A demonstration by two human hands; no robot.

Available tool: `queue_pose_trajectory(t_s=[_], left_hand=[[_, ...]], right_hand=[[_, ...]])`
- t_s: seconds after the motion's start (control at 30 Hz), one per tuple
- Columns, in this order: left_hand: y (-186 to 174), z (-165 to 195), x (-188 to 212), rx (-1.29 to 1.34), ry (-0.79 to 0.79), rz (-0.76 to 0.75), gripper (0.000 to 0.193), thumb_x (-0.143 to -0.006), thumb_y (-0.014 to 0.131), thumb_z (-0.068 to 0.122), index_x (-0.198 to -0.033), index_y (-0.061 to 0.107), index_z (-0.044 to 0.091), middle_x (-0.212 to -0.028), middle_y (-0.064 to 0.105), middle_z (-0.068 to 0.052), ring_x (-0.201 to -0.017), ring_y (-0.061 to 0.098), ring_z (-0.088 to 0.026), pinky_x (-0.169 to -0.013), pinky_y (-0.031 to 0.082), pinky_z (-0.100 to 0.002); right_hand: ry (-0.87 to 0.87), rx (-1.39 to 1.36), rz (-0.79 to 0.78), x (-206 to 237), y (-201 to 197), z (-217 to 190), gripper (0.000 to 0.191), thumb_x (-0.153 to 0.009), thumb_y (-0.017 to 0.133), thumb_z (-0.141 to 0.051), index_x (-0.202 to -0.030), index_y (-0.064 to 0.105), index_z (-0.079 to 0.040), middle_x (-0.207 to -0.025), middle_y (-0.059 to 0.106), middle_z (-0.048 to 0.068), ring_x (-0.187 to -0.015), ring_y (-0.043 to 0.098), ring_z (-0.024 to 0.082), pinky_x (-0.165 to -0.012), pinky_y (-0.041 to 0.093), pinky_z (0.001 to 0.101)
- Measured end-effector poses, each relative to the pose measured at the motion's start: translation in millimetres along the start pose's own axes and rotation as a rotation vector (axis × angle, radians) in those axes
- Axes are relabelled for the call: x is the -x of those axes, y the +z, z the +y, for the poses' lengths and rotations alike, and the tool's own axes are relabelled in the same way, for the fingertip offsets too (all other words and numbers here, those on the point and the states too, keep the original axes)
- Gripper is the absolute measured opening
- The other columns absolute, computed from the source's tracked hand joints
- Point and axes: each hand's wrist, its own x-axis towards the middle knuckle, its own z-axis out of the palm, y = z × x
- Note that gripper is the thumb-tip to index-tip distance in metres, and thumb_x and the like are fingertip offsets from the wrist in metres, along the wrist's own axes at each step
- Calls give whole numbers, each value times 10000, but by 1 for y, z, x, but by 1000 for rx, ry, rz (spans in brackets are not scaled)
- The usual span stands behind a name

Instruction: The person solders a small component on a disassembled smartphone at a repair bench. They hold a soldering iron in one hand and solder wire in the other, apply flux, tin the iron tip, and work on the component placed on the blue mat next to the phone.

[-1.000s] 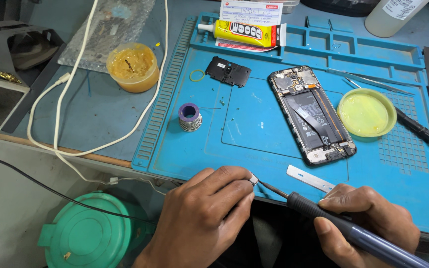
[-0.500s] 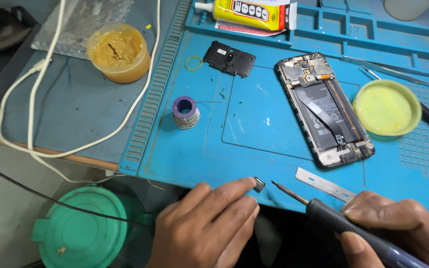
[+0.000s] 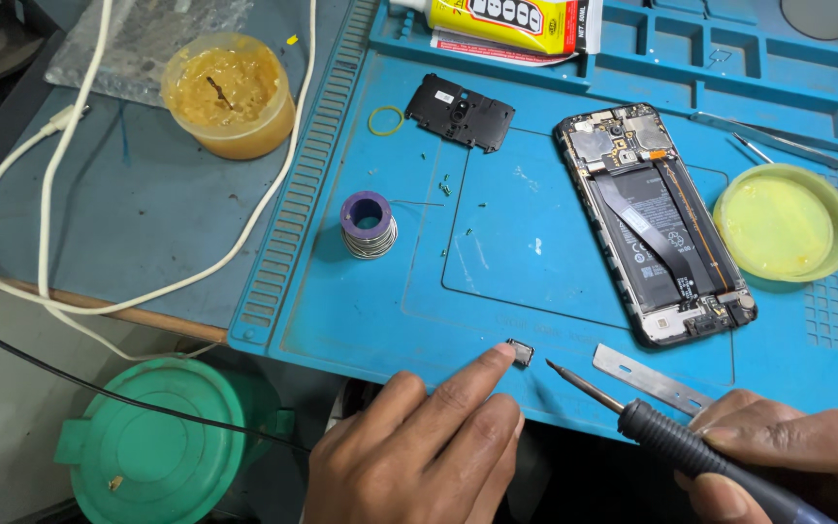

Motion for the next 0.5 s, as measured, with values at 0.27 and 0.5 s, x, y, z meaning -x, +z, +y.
queue_pose_trajectory(t_s=[0.27,0.5], left_hand=[[-4,2,-1,0,6,-27,140,-816,816,125,-931,749,82,-1199,754,-39,-676,608,-124,-669,576,-278],[-3,-2,1,-11,18,-42,146,-802,814,116,-932,751,98,-1200,763,-10,-655,597,-119,-640,576,-268]], right_hand=[[36,47,-20,3,-3,-4,202,-904,730,-55,-1035,577,-51,-773,670,118,-724,689,189,-711,572,382],[12,-15,26,4,-1,4,267,-876,756,-62,-1050,554,-54,-844,697,112,-726,707,206,-700,588,386]])
